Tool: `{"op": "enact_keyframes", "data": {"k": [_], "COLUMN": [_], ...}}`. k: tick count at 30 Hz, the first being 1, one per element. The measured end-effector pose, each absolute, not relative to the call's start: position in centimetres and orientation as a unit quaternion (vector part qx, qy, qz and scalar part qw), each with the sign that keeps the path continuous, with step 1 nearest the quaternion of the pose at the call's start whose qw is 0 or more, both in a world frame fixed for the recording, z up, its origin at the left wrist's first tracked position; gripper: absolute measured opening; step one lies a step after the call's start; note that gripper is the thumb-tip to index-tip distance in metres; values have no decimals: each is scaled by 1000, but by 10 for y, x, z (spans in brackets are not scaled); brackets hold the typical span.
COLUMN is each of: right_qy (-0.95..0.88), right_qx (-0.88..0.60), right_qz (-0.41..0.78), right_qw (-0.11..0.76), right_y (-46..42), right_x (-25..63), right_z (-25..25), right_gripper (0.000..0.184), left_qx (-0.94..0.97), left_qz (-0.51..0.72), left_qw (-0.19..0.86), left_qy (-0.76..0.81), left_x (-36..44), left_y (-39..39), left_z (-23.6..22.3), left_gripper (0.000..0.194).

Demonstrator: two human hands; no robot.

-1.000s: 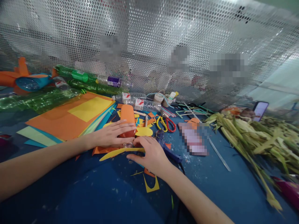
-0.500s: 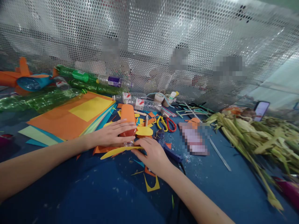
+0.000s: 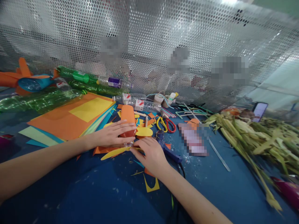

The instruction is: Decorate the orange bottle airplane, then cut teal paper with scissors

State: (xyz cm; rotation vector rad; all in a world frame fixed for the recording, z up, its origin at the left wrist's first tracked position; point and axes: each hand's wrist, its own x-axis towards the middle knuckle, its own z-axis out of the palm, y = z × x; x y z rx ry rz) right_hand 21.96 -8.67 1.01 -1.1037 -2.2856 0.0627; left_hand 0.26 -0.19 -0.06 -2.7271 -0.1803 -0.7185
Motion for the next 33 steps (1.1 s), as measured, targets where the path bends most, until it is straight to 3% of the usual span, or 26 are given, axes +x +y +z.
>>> {"op": "enact_keyframes", "data": {"k": [17,25,33], "right_qy": [-855,-817,-805], "right_qx": [-425,-444,-486], "right_qz": [18,39,-39], "right_qw": [297,367,338], "right_y": [-88,-95,-93], "right_x": [218,226,231], "right_z": [10,19,17], "right_gripper": [23,11,27], "left_qx": [-957,-946,-936], "left_qz": [-230,-245,-241], "left_qw": [167,192,219], "left_qy": [-55,-94,-132], "left_x": [0,0,0], "left_y": [-1,-2,-1], "left_z": [-1,-4,-6], "left_gripper": [39,40,39]}}
